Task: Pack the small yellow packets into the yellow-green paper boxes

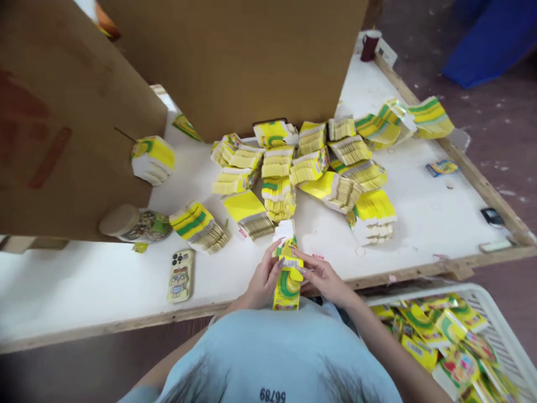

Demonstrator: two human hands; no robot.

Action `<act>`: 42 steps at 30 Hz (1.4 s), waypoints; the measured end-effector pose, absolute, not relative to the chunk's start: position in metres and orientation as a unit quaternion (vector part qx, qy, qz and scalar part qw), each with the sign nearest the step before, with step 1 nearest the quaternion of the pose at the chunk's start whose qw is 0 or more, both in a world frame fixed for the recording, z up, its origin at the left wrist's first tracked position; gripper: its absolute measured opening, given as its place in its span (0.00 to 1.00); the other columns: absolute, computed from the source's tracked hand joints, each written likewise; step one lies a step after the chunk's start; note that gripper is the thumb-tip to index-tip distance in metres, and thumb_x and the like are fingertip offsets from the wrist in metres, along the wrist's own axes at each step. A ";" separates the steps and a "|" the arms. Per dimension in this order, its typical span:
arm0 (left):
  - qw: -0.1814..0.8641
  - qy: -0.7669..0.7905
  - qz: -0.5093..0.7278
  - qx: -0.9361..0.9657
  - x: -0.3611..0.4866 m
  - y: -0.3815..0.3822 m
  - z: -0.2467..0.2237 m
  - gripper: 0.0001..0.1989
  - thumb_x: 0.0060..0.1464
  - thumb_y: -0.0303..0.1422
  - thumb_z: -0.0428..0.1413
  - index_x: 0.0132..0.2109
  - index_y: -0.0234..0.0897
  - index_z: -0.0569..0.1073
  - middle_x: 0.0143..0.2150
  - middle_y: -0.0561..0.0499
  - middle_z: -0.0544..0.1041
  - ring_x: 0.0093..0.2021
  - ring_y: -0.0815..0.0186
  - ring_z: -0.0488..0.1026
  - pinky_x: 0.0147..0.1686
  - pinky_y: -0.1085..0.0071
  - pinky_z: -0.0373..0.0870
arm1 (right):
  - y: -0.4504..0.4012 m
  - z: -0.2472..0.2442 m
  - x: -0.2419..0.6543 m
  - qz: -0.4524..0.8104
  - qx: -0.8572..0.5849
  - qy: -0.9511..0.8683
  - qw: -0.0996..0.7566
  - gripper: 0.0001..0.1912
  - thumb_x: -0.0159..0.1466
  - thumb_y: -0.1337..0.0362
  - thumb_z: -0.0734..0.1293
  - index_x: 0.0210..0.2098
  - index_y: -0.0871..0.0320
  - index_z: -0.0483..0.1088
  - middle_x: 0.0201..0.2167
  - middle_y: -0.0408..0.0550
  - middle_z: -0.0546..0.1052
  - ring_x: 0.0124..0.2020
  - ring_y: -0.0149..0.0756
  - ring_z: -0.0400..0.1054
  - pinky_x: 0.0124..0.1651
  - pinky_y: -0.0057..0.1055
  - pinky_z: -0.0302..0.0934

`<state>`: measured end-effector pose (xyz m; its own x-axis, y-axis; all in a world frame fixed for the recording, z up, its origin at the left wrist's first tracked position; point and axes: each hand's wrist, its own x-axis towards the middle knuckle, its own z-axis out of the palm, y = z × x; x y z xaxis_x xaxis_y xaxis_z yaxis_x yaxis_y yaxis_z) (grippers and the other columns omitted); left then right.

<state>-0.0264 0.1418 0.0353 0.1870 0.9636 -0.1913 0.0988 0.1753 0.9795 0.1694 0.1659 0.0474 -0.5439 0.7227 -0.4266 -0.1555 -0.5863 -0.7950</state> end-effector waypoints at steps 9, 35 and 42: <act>0.524 0.520 0.363 0.569 -0.024 0.147 0.035 0.24 0.68 0.46 0.44 0.61 0.34 0.68 0.46 0.42 0.79 0.39 0.63 0.76 0.42 0.67 0.72 | 0.159 0.031 0.165 0.786 -0.429 -0.314 0.316 0.25 0.54 0.52 0.78 0.49 0.50 0.77 0.50 0.48 0.80 0.40 0.38 0.77 0.38 0.34 0.75; 0.543 0.517 0.377 0.544 -0.025 0.145 0.023 0.25 0.68 0.49 0.45 0.62 0.36 0.64 0.39 0.46 0.78 0.38 0.62 0.75 0.40 0.66 0.71 | 0.162 0.021 0.161 0.759 -0.469 -0.348 0.288 0.30 0.54 0.44 0.76 0.51 0.50 0.78 0.46 0.50 0.81 0.38 0.40 0.77 0.34 0.34 0.73; 0.369 0.714 0.225 0.551 -0.050 0.157 0.010 0.18 0.60 0.52 0.50 0.45 0.45 0.68 0.33 0.49 0.76 0.36 0.55 0.76 0.39 0.62 0.68 | 0.183 -0.028 0.168 0.678 -0.537 -0.314 0.393 0.26 0.53 0.39 0.72 0.44 0.47 0.78 0.40 0.47 0.84 0.38 0.48 0.80 0.36 0.39 0.75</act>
